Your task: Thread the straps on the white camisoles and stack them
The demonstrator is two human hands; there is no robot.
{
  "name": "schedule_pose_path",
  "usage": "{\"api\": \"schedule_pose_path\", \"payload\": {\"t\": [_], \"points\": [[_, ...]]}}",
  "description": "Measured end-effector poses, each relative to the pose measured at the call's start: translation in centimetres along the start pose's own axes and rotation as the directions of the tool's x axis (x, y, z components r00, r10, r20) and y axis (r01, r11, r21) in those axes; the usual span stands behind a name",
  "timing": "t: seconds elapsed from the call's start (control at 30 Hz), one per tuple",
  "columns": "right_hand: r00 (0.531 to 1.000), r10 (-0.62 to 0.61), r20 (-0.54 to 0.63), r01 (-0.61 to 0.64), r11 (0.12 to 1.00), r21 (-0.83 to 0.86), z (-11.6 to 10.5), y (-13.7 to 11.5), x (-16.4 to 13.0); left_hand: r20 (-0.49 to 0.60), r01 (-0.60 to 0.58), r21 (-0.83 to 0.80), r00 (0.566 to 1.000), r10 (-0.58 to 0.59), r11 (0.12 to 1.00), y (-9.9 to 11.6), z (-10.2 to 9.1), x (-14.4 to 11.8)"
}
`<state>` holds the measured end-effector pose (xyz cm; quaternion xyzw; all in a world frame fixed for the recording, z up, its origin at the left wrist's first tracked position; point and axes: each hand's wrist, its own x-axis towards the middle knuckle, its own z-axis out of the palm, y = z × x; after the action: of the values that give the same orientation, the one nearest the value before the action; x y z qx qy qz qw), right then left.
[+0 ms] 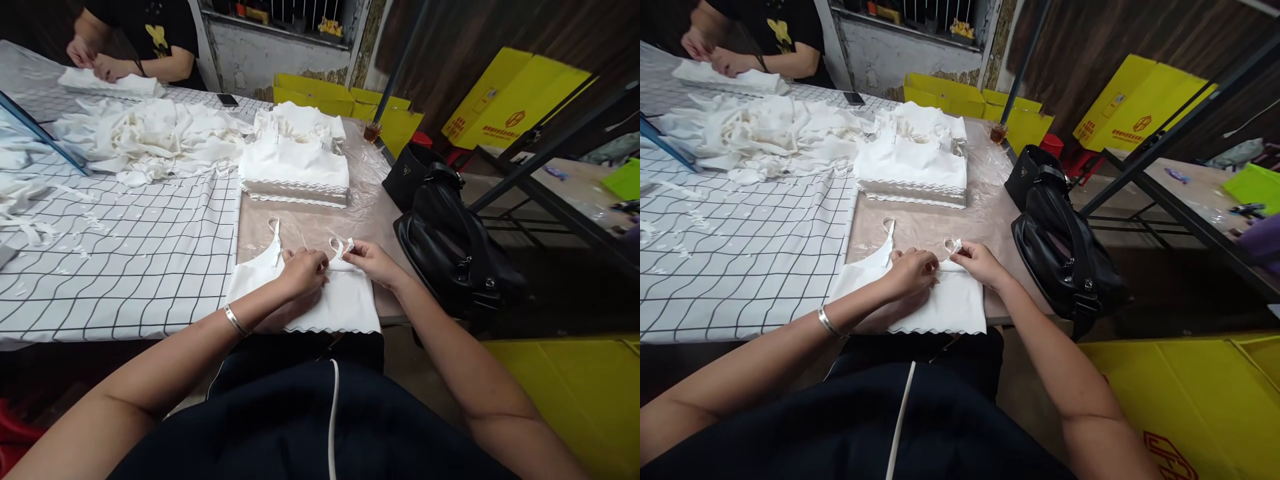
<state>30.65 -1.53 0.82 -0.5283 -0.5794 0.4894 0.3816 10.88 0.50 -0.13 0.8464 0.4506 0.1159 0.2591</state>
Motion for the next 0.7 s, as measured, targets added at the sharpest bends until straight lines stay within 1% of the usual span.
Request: {"api": "schedule_pose_path", "payload": {"t": [0.1,0.2,0.3,0.4,0.53,0.7], "points": [[0.998,-0.029,0.061,0.039,0.987,-0.153,0.28,0.38,-0.16,-0.033,-0.032,0.044,0.999,0.034,0.999,-0.04,0.51,-0.52],[0.994,-0.057,0.093,0.08,0.96,-0.269,0.44,0.38,-0.41,-0.028,-0.014,0.04,1.0,0.015,0.999,0.1,0.75,-0.8],[0.992,-0.075,0.1,0.103,0.942,-0.318,0.51,0.31,-0.52,-0.022,0.019,0.065,1.0,-0.017,0.998,0.41,0.64,-0.93],[0.993,-0.079,0.09,0.106,0.929,-0.354,0.53,0.39,-0.49,0.009,0.026,0.084,1.0,-0.027,0.996,0.62,0.46,-0.99],[0.989,-0.083,0.12,0.126,0.903,-0.41,0.6,0.45,-0.51,0.017,0.019,0.027,1.0,-0.02,0.999,0.43,0.61,-0.93],[0.979,-0.111,0.172,0.187,0.827,-0.53,0.74,0.19,-0.78,0.037,0.027,-0.077,0.999,-0.024,0.997,0.08,0.94,-0.77]]}}
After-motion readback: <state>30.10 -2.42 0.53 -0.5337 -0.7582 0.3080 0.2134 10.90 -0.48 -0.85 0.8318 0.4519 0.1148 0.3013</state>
